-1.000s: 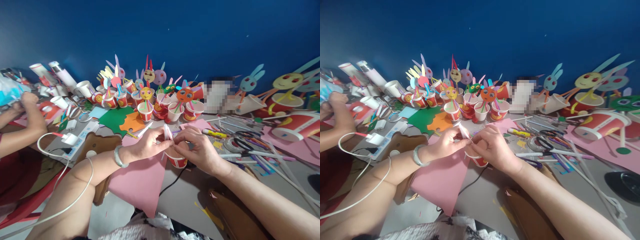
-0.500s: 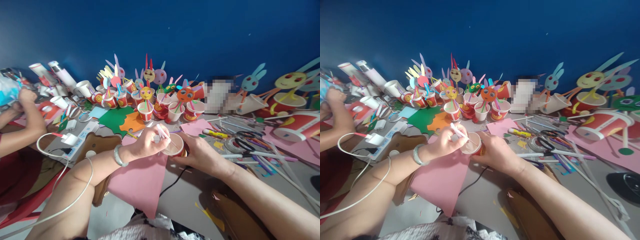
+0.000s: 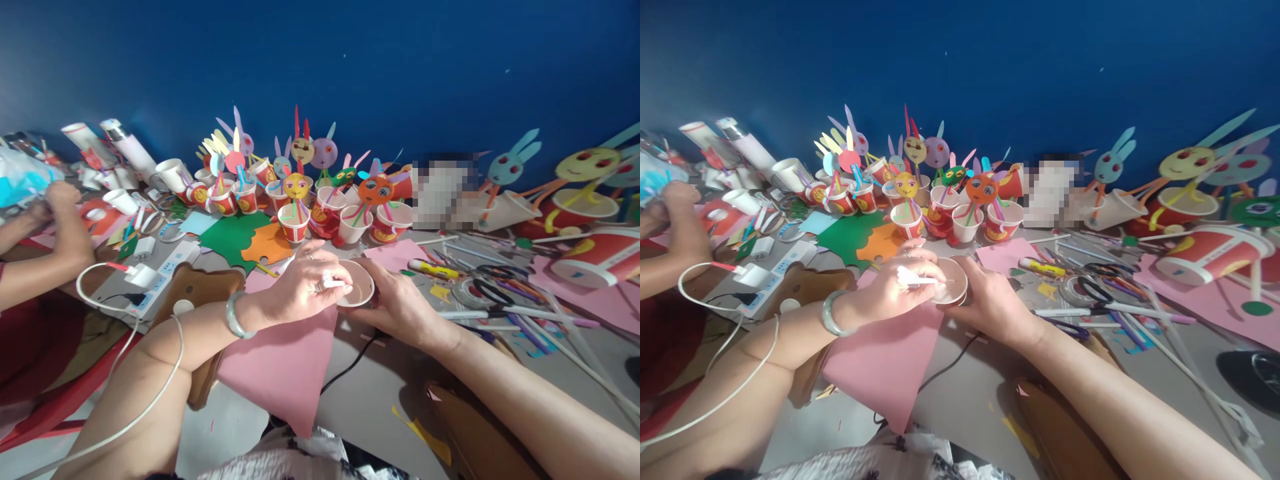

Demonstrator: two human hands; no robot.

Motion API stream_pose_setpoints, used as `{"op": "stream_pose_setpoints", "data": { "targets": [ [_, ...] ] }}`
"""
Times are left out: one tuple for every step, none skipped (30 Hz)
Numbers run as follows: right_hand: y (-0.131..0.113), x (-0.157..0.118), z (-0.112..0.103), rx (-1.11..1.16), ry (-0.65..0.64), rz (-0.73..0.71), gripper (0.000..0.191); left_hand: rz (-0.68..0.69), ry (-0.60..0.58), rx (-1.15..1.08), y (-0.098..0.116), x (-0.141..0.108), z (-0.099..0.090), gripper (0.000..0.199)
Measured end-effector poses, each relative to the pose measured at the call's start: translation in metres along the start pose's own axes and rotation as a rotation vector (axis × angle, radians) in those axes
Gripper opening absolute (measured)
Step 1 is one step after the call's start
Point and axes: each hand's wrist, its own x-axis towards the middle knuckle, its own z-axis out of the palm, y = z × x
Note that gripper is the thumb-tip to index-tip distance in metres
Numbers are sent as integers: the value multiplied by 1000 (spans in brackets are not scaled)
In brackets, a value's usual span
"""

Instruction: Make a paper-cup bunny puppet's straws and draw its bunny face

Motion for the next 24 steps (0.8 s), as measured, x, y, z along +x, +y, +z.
{"op": "stream_pose_setpoints", "data": {
  "targets": [
    [1,0,0,-1,10,-5,61,1,0,-8,1,0,-2,18],
    [2,1,0,-3,21,-9,61,-8,-2,-21,2,0,-4,18],
    [2,1,0,-1,32,-11,60,-24,-6,-37,3,0,-5,16],
    [3,1,0,4,39,-10,59,-45,-9,-59,3,0,-6,15],
    [3,1,0,13,46,-8,59,-66,-8,-86,4,0,-7,14],
    [3,1,0,25,52,-7,58,-84,-5,-121,4,0,-8,13],
    [3,2,0,37,58,-7,58,-99,1,-160,4,-1,-8,13],
    [3,2,0,47,65,-8,58,-117,9,-203,4,-1,-8,13],
    [3,2,0,55,72,-9,58,-145,19,-246,4,-2,-8,14],
    [2,2,0,63,81,-11,59,-183,34,-291,4,-2,-7,15],
    [2,3,0,73,89,-11,59,-228,53,-340,4,-3,-7,17],
    [2,3,0,85,95,-10,59,-274,73,-391,4,-3,-6,19],
    [1,3,0,99,101,-9,59,-313,90,-440,4,-3,-5,20],
    [1,3,0,112,105,-7,60,-339,102,-480,4,-3,-5,22],
    [1,3,0,121,109,-5,60,-348,114,-509,3,-2,-4,23],
    [0,3,0,127,112,-2,60,-345,122,-530,3,-2,-4,23],
    [0,3,1,131,114,1,61,-339,129,-546,2,-2,-4,22],
    [0,3,1,134,119,5,61,-332,135,-561,1,-2,-4,21],
    [0,3,2,137,123,12,62,-331,142,-574,1,-1,-4,21],
    [0,3,2,141,127,21,62,-335,148,-584,0,-1,-4,22],
    [0,3,3,145,130,30,63,-342,151,-588,0,-1,-4,22],
    [0,3,3,148,131,39,63,-351,151,-588,-1,-1,-4,24],
    [0,3,3,151,130,45,64,-356,151,-583,-1,-1,-4,25],
    [0,3,3,154,128,48,64,-357,151,-579,-1,-1,-4,26]
  ]
}}
